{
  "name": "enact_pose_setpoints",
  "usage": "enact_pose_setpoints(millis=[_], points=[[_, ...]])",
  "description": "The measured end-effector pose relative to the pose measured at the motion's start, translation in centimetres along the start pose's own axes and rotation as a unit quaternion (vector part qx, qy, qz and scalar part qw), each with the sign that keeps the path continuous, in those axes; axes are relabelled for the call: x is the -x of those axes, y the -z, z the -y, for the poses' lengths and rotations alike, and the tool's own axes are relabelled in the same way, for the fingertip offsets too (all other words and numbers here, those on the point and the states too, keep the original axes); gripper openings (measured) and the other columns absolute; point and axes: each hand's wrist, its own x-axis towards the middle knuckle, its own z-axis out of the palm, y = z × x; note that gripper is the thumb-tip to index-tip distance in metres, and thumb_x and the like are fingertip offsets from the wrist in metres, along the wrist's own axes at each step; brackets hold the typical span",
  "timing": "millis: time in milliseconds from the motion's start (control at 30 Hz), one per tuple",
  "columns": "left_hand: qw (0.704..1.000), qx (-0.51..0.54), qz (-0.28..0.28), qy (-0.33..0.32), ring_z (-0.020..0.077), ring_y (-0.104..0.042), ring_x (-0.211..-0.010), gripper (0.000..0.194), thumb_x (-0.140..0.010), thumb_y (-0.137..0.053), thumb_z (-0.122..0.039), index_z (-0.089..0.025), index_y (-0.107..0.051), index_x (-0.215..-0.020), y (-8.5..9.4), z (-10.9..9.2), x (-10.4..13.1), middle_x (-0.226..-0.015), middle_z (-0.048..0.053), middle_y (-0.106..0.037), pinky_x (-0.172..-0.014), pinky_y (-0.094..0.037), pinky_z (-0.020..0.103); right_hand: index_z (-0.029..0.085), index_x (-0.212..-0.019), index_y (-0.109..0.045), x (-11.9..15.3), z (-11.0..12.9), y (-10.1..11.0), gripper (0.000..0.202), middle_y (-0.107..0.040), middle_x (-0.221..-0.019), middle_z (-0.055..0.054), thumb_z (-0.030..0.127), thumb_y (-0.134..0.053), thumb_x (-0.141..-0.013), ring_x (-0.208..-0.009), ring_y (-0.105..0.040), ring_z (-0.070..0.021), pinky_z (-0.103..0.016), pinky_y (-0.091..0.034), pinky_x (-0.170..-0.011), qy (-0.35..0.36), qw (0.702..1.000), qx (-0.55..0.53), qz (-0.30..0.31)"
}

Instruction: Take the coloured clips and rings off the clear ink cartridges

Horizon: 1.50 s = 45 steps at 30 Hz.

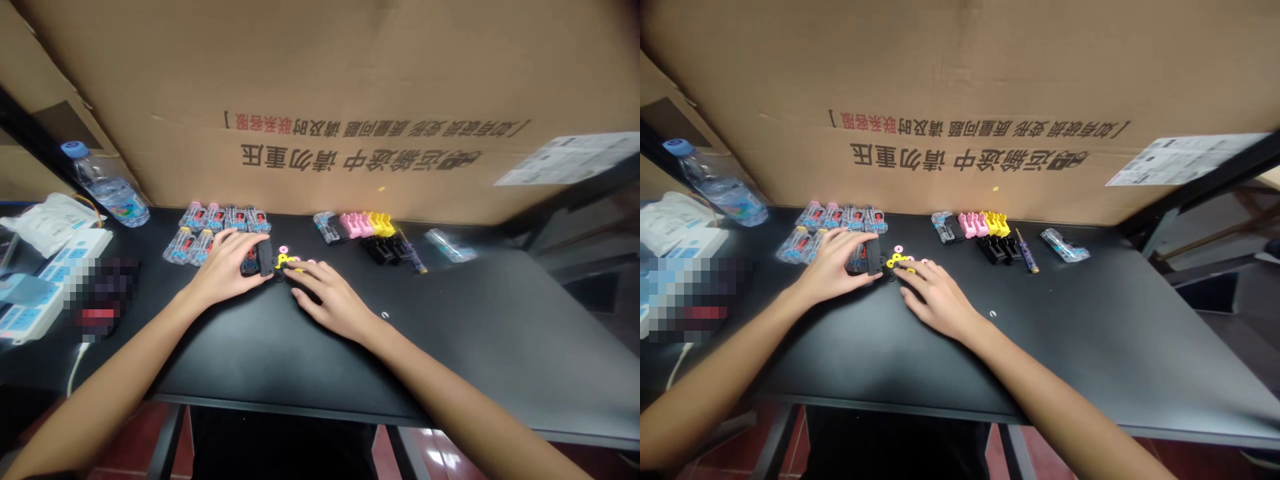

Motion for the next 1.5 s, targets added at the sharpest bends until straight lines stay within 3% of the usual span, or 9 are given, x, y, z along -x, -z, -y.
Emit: enact_pose_setpoints(millis=[133, 333, 533, 667, 767, 833, 1100, 1300, 1500], points=[[1.000, -0.003, 0.011, 0.002, 0.0321, -0.067, -0.132, 0.060, -0.093, -0.080, -0.043, -0.023, -0.057, -0.145, -0.1, 0.1, 0.1, -0.144, 0.013, -0.071, -0.125, -0.033, 0.056, 0.023, -0.144, -0.070, -0.1, 0.9, -0.4, 0.038, -0.065, -0.155, -0.014, 0.028, -0.056, -0.109, -0.123, -0.068, -0.0355, -0.058, -0.058, -0.100, 0.058, 0.995, 0.062, 0.049], [1.000, 0.000, 0.015, 0.004, 0.0332, -0.065, -0.133, 0.062, -0.092, -0.080, -0.044, -0.024, -0.058, -0.147, -0.2, -0.1, 0.1, -0.144, 0.013, -0.071, -0.125, -0.032, 0.058, 0.025, -0.120, -0.080, 0.0, 1.1, -0.3, 0.026, -0.082, -0.120, -0.010, 0.027, -0.056, -0.111, -0.098, -0.073, -0.0266, -0.046, -0.061, -0.088, 0.109, 0.994, 0.004, 0.030], [1.000, 0.002, 0.015, -0.001, 0.0321, -0.066, -0.133, 0.059, -0.093, -0.079, -0.042, -0.023, -0.058, -0.145, -0.2, -0.3, 0.1, -0.144, 0.013, -0.071, -0.125, -0.032, 0.057, 0.019, -0.125, -0.076, 0.2, 1.0, -0.3, 0.029, -0.081, -0.115, -0.014, 0.022, -0.051, -0.111, -0.096, -0.074, -0.0271, -0.045, -0.063, -0.085, 0.125, 0.992, -0.003, 0.035], [1.000, 0.014, 0.024, -0.001, 0.0316, -0.066, -0.132, 0.061, -0.092, -0.079, -0.043, -0.024, -0.059, -0.146, -0.2, -0.5, 0.1, -0.143, 0.013, -0.072, -0.126, -0.031, 0.057, 0.023, -0.120, -0.078, 0.2, 1.0, -0.8, 0.024, -0.082, -0.106, -0.010, 0.025, -0.057, -0.108, -0.092, -0.076, -0.0244, -0.042, -0.064, -0.086, 0.011, 0.989, -0.146, -0.031], [0.999, 0.025, 0.039, -0.014, 0.0309, -0.068, -0.131, 0.060, -0.093, -0.078, -0.043, -0.024, -0.060, -0.146, -0.3, -1.0, 0.2, -0.142, 0.012, -0.072, -0.127, -0.030, 0.056, 0.025, -0.107, -0.081, -0.2, 1.0, -1.1, 0.016, -0.081, -0.102, -0.008, 0.037, -0.071, -0.102, -0.091, -0.076, -0.0234, -0.041, -0.065, -0.087, -0.114, 0.950, -0.274, -0.099], [0.998, 0.033, 0.048, -0.026, 0.0306, -0.068, -0.131, 0.060, -0.093, -0.078, -0.043, -0.024, -0.059, -0.147, -0.5, -1.3, 0.2, -0.141, 0.012, -0.072, -0.127, -0.030, 0.055, 0.025, -0.103, -0.081, -0.4, 0.9, -1.2, 0.023, -0.078, -0.104, -0.008, 0.046, -0.078, -0.096, -0.094, -0.076, -0.0238, -0.041, -0.066, -0.088, -0.155, 0.919, -0.343, -0.116], [0.994, 0.050, 0.074, -0.056, 0.0300, -0.068, -0.131, 0.057, -0.095, -0.075, -0.040, -0.023, -0.058, -0.146, -1.1, -2.3, 0.4, -0.144, 0.013, -0.071, -0.127, -0.028, 0.054, 0.023, -0.101, -0.079, -0.5, 1.0, -1.4, 0.028, -0.077, -0.105, -0.007, 0.049, -0.082, -0.091, -0.095, -0.075, -0.0220, -0.042, -0.065, -0.094, -0.190, 0.873, -0.444, -0.067], [0.993, 0.064, 0.082, -0.062, 0.0313, -0.066, -0.135, 0.064, -0.093, -0.078, -0.042, -0.024, -0.054, -0.150, -1.1, -2.7, 0.4, -0.148, 0.013, -0.069, -0.128, -0.026, 0.055, 0.023, -0.102, -0.067, -0.6, 1.0, -1.6, 0.037, -0.071, -0.093, -0.002, 0.048, -0.088, -0.085, -0.078, -0.071, -0.0161, -0.036, -0.064, -0.082, -0.224, 0.842, -0.484, -0.077], [0.992, 0.076, 0.077, -0.057, 0.0317, -0.067, -0.132, 0.065, -0.090, -0.080, -0.045, -0.023, -0.056, -0.147, -0.8, -2.9, 0.3, -0.145, 0.013, -0.070, -0.127, -0.027, 0.055, 0.024, -0.103, -0.065, -0.5, 1.1, -1.6, 0.037, -0.070, -0.090, 0.000, 0.045, -0.089, -0.085, -0.076, -0.069, -0.0141, -0.033, -0.062, -0.080, -0.226, 0.835, -0.497, -0.075]])
